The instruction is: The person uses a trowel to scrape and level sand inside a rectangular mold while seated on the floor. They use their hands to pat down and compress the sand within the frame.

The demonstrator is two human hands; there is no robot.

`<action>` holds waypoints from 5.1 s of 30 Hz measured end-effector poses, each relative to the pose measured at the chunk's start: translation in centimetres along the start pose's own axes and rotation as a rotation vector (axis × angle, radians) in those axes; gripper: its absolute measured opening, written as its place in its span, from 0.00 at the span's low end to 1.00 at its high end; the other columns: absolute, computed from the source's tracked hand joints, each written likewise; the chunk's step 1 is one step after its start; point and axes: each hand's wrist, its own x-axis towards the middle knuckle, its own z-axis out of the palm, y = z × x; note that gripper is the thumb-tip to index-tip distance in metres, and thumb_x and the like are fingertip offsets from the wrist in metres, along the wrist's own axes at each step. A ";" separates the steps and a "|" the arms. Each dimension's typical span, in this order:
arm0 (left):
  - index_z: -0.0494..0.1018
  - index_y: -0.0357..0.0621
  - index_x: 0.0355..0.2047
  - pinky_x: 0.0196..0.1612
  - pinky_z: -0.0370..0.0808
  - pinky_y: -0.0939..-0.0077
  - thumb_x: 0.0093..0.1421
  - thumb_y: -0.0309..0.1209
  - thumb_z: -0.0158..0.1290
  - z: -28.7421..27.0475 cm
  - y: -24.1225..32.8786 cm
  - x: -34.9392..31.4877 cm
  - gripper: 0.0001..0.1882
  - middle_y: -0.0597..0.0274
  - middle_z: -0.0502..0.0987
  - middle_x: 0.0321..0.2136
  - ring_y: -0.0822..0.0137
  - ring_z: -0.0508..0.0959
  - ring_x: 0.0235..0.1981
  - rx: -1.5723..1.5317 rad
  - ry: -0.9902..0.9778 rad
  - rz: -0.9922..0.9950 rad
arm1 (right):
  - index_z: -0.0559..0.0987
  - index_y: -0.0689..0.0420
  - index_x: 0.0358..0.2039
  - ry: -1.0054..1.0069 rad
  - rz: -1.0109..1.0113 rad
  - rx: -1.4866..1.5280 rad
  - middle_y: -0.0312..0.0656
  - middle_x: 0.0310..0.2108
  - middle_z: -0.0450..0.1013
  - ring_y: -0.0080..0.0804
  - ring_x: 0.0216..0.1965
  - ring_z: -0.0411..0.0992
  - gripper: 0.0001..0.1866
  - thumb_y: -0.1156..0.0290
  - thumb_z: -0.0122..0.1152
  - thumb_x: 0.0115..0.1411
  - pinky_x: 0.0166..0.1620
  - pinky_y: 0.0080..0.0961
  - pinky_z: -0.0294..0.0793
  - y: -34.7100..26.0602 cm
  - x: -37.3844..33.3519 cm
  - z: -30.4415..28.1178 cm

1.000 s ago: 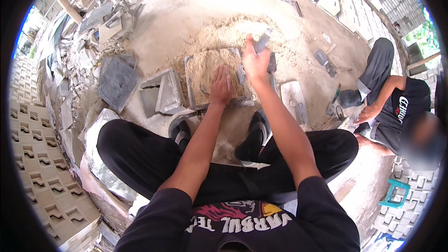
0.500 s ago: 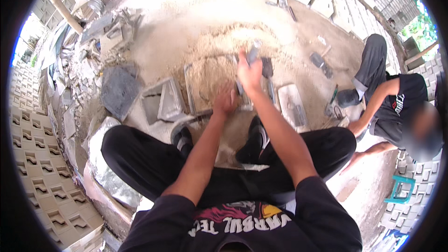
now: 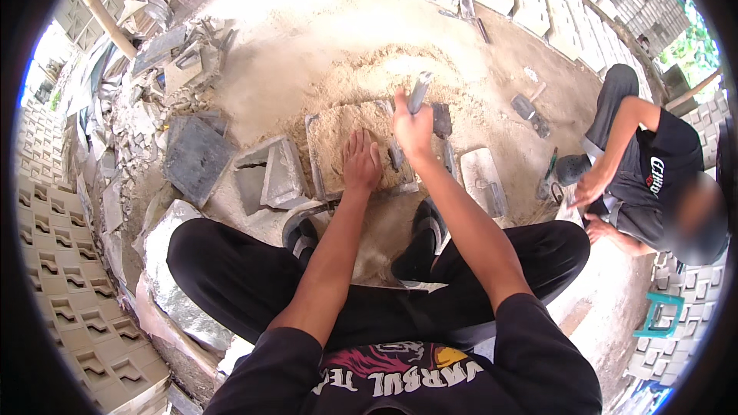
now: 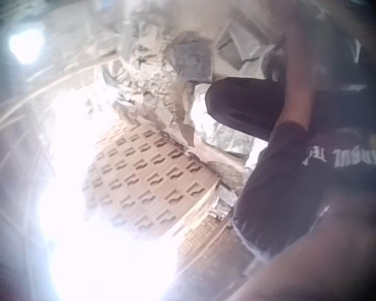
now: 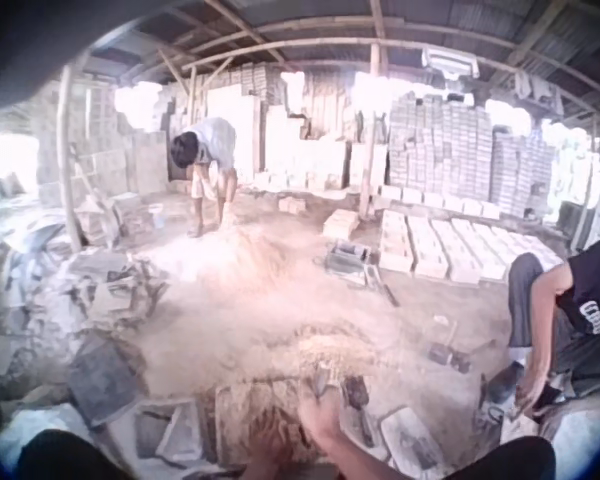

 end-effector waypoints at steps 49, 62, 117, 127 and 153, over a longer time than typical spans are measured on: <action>0.53 0.37 0.66 0.71 0.45 0.63 0.67 0.35 0.27 -1.8 -1.2 7.8 0.28 0.50 0.58 0.65 0.55 0.55 0.67 -0.172 -0.182 0.139 | 0.66 0.57 0.12 0.157 -0.066 -0.051 0.34 0.10 0.64 0.22 0.11 0.57 0.27 0.58 0.51 0.67 0.18 0.28 0.55 -0.2 8.1 4.5; 0.55 0.37 0.65 0.70 0.45 0.62 0.65 0.36 0.29 -0.2 -2.9 6.2 0.29 0.49 0.59 0.64 0.56 0.55 0.67 -0.057 -0.154 0.221 | 0.69 0.55 0.13 0.000 0.088 0.005 0.31 0.08 0.60 0.19 0.11 0.58 0.25 0.62 0.49 0.69 0.16 0.24 0.54 0.4 7.2 3.0; 0.50 0.30 0.65 0.70 0.42 0.53 0.62 0.36 0.37 1.1 1.2 2.1 0.33 0.43 0.52 0.66 0.49 0.49 0.69 0.145 -0.044 0.137 | 0.68 0.56 0.12 0.051 0.016 -0.079 0.35 0.09 0.62 0.23 0.13 0.60 0.31 0.49 0.48 0.68 0.20 0.29 0.59 -0.6 8.8 4.7; 0.48 0.26 0.64 0.70 0.42 0.53 0.61 0.36 0.37 1.6 2.9 1.9 0.35 0.40 0.53 0.65 0.49 0.50 0.69 0.096 -0.027 0.066 | 0.67 0.56 0.12 0.069 0.025 -0.084 0.35 0.10 0.63 0.23 0.13 0.61 0.29 0.52 0.50 0.67 0.20 0.28 0.59 1.4 9.2 5.0; 0.65 0.31 0.58 0.68 0.47 0.59 0.68 0.37 0.28 1.7 0.9 0.7 0.27 0.39 0.67 0.58 0.47 0.62 0.63 -0.639 0.046 0.023 | 0.68 0.61 0.12 0.075 -0.007 -0.134 0.37 0.10 0.64 0.22 0.14 0.60 0.27 0.60 0.54 0.65 0.20 0.30 0.59 1.5 -2.0 -0.1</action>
